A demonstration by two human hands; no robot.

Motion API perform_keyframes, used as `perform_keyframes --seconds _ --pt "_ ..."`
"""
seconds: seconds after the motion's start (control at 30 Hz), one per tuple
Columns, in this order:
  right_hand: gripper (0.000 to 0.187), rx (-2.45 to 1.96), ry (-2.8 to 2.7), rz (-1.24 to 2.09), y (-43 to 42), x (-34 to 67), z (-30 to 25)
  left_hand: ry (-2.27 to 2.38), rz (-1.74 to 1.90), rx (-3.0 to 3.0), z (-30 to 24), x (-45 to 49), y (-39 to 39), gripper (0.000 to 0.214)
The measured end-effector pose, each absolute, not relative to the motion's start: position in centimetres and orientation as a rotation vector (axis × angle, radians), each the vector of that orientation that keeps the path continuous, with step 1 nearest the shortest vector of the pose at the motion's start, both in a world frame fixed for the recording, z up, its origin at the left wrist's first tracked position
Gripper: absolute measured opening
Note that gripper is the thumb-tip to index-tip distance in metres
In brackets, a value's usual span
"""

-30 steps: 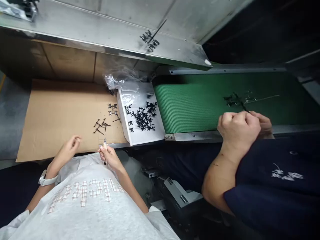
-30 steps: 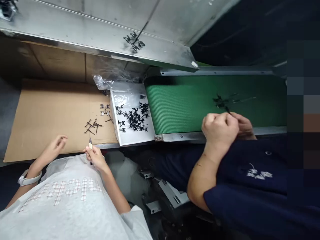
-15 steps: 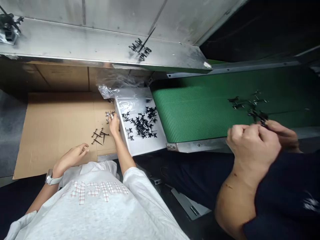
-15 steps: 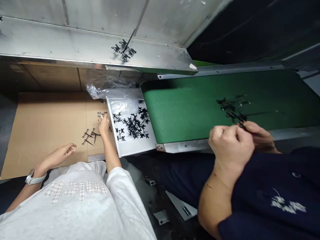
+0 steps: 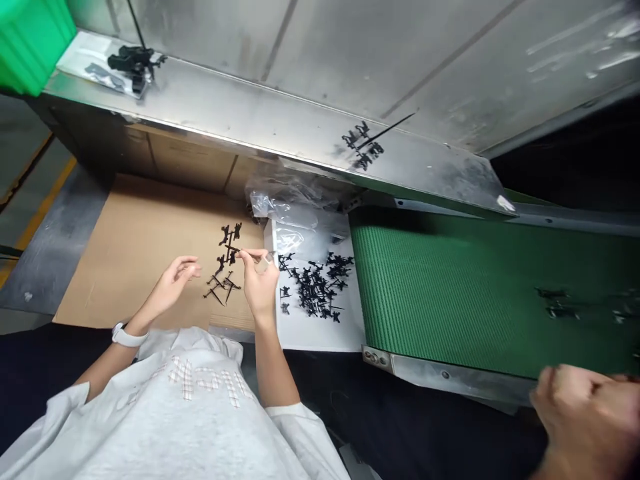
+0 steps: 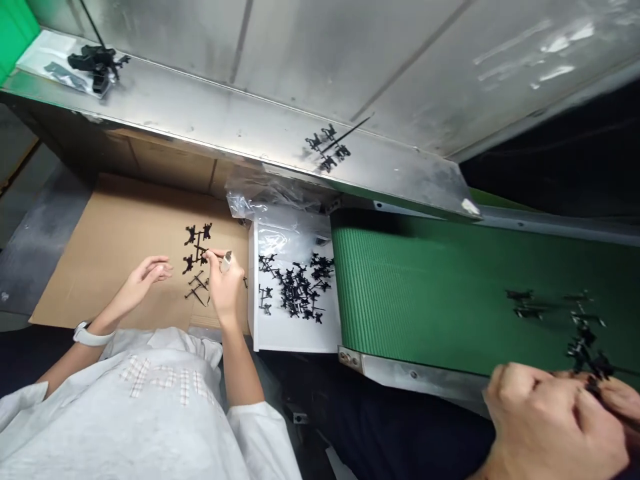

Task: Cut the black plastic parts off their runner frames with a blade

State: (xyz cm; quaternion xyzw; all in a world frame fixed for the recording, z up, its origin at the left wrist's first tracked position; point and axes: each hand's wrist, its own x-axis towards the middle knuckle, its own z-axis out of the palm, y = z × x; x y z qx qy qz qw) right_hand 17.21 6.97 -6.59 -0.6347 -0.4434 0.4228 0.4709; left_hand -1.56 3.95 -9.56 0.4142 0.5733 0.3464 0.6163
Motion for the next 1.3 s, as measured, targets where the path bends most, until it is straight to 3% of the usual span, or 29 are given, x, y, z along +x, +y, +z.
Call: perform_keyframes --seconds 0.13,0.33,0.77,1.3 --pt "0.028 -1.326 -1.022 1.235 4.3 15.4 -2.6 1.079 0.928 0.759 -6.2 -0.5 3.2 0.06" --pt "0.039 -1.12 -0.924 1.595 2.5 14.1 -2.3 0.638 0.973 0.417 -2.9 -0.8 0.7 0.044" --pt "0.045 -0.997 -0.711 1.971 0.2 11.9 -3.5 0.767 1.113 0.474 -0.1 -1.9 -1.3 0.038" --pt "0.039 -1.026 -0.664 2.155 -0.2 11.2 -3.4 0.919 1.078 0.544 1.1 -2.8 -1.8 0.037"
